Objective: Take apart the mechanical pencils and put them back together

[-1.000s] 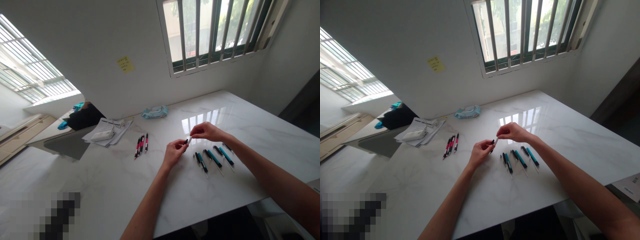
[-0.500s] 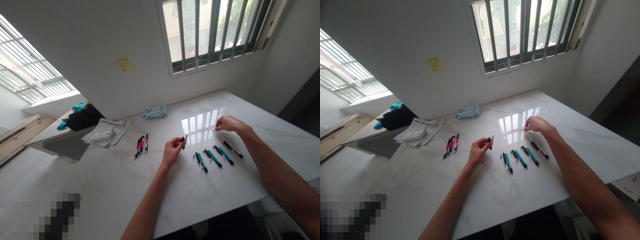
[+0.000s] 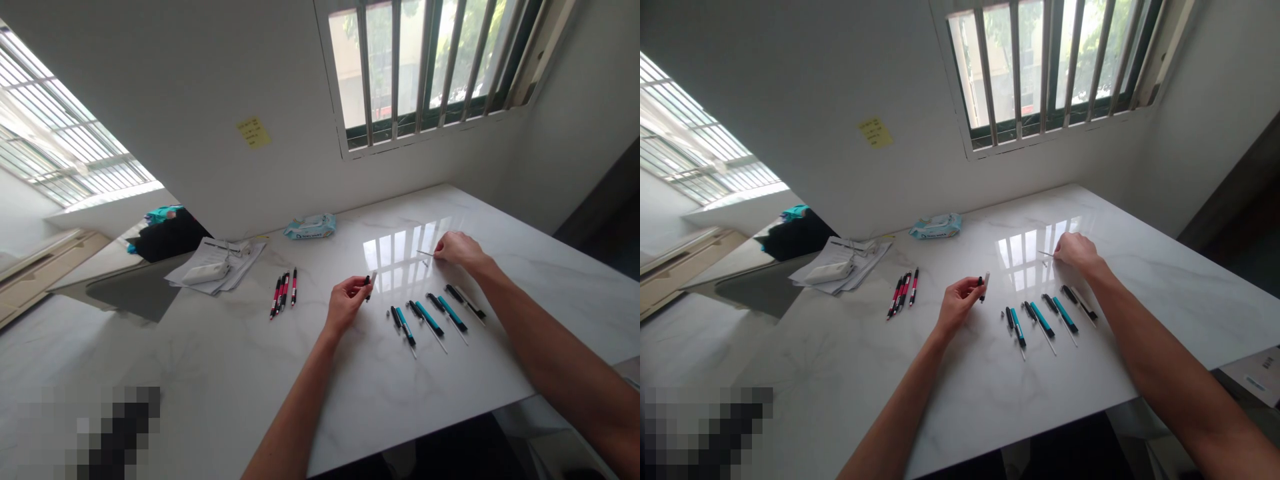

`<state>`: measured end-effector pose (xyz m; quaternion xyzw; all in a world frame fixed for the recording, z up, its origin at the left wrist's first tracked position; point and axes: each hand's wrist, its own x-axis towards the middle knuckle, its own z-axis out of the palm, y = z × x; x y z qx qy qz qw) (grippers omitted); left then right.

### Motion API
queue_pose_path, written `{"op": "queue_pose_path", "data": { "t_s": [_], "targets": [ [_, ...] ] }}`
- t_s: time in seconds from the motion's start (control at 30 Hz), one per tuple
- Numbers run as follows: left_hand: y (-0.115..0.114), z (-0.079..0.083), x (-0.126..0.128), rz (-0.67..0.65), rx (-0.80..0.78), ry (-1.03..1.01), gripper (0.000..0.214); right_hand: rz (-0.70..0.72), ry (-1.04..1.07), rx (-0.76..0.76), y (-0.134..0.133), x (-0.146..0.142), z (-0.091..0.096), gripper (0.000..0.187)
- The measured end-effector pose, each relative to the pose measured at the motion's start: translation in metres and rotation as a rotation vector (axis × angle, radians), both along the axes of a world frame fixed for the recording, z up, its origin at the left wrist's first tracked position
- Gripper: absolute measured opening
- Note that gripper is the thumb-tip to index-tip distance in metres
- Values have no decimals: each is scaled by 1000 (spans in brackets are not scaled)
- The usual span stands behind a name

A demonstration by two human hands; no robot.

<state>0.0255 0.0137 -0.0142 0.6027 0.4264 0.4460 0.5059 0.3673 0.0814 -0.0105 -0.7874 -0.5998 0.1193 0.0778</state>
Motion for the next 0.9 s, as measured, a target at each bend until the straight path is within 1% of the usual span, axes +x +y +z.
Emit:
{"op": "queue_pose_path", "data": {
  "t_s": [0.07, 0.13, 0.2, 0.27, 0.37, 0.43, 0.47, 0.53, 0.6, 0.67, 0.77, 0.9],
  "targets": [
    [-1, 0, 1, -3, -3, 7, 33, 16, 36, 17, 0, -3, 1, 15],
    [-1, -1, 2, -8, -8, 19, 33, 64, 156, 53, 0, -6, 4, 16],
    [-2, -1, 2, -16, -10, 31, 34, 152, 350, 95, 0, -10, 9, 22],
    [-3, -2, 3, -26, -9, 41, 34, 282, 588, 107, -2, -19, 16, 30],
    [-4, -4, 4, -37, -13, 49, 35, 462, 940, 119, -10, -41, 26, 45],
    [-4, -4, 5, -45, -22, 51, 35, 518, 1129, 141, -18, -59, 32, 52],
    [-5, -5, 5, -49, -26, 50, 35, 526, 1214, 151, -22, -68, 34, 50],
    [-5, -5, 6, -52, -30, 47, 35, 537, 1357, 156, -29, -82, 37, 41],
    [-5, -5, 7, -52, -32, 41, 35, 564, 1438, 153, -33, -92, 38, 32],
    [-5, -6, 7, -52, -35, 36, 35, 592, 1456, 162, -35, -96, 39, 28],
    [-4, -7, 7, -57, -37, 33, 35, 594, 1434, 177, -36, -97, 38, 28],
    [-5, -7, 7, -73, -33, 42, 35, 575, 1359, 159, -36, -98, 38, 30]
  ]
}}
